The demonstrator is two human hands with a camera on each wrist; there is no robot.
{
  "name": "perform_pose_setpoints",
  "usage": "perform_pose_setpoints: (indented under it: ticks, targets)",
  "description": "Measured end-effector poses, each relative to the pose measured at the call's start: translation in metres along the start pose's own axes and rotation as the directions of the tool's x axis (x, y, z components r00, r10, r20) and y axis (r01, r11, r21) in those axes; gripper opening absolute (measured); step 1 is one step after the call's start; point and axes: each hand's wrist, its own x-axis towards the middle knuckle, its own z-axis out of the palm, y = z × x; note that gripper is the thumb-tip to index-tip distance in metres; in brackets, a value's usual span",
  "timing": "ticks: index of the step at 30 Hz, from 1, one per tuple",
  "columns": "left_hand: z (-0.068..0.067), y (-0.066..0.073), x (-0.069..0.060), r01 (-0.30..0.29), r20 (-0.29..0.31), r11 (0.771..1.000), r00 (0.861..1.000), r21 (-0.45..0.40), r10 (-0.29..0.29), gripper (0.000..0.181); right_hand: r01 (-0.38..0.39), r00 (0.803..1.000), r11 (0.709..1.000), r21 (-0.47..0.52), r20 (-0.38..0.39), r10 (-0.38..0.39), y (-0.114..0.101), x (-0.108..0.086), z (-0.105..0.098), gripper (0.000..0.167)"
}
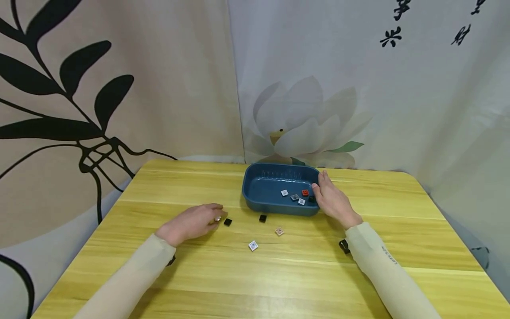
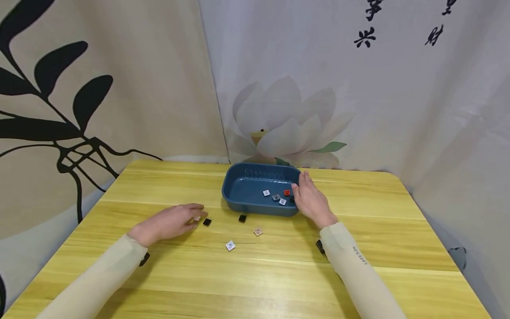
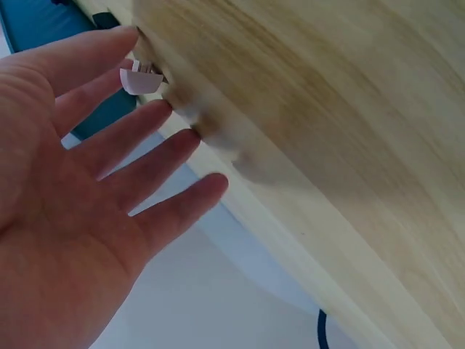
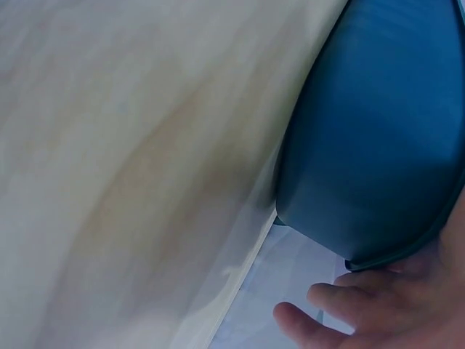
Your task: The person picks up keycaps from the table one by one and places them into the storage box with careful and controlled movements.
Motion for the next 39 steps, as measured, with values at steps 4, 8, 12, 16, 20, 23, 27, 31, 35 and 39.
perform_pose_setpoints:
  ticks: [4, 8, 12, 16, 20, 23, 27, 31, 35, 39]
  targets:
    - [0.002, 0.0, 0.001, -0.027, -0.052, 0.999, 0.998, 0.033, 0.029, 0.026, -0.004, 1.0, 1.0, 0.0, 0.003, 0.004, -0.001, 0.0, 0.0, 0.065]
    - [0.003, -0.001, 0.002, -0.047, -0.097, 0.998, 0.994, 0.039, 0.05, 0.016, -0.006, 1.0, 1.0, -0.002, 0.002, 0.006, -0.002, 0.0, 0.0, 0.065]
    - [0.004, -0.002, 0.002, -0.042, -0.109, 0.999, 0.993, 0.025, 0.044, 0.015, -0.002, 1.0, 1.0, -0.001, 0.005, 0.002, -0.002, 0.0, 0.0, 0.065]
    - [0.004, -0.002, 0.003, -0.036, -0.111, 0.999, 0.993, 0.023, 0.038, 0.015, -0.002, 1.0, 1.0, -0.002, 0.006, 0.002, -0.001, 0.0, 0.0, 0.066]
    - [0.002, 0.002, 0.006, -0.035, -0.133, 0.999, 0.99, 0.025, 0.038, 0.013, -0.002, 1.0, 1.0, -0.004, -0.001, 0.002, 0.0, 0.001, 0.0, 0.066]
    - [-0.002, 0.007, 0.009, -0.038, -0.164, 0.999, 0.986, 0.02, 0.041, 0.017, -0.001, 1.0, 1.0, -0.003, -0.006, 0.001, 0.0, 0.001, -0.001, 0.066]
    - [-0.011, 0.016, 0.013, -0.059, -0.211, 0.998, 0.976, 0.022, 0.062, 0.023, -0.001, 1.0, 1.0, 0.006, -0.005, 0.001, 0.0, 0.001, -0.001, 0.066]
    - [-0.019, 0.029, 0.02, -0.09, -0.262, 0.994, 0.96, 0.057, 0.102, 0.025, -0.003, 1.0, 1.0, 0.014, -0.002, 0.003, 0.0, 0.001, 0.0, 0.066]
    - [-0.026, 0.041, 0.028, -0.11, -0.303, 0.991, 0.945, 0.071, 0.126, 0.025, 0.0, 1.0, 1.0, 0.011, -0.005, 0.0, 0.001, 0.0, 0.0, 0.067]
    - [-0.031, 0.051, 0.039, -0.119, -0.322, 0.992, 0.938, 0.035, 0.124, 0.025, 0.001, 1.0, 1.0, 0.014, -0.001, -0.001, 0.001, 0.0, 0.0, 0.067]
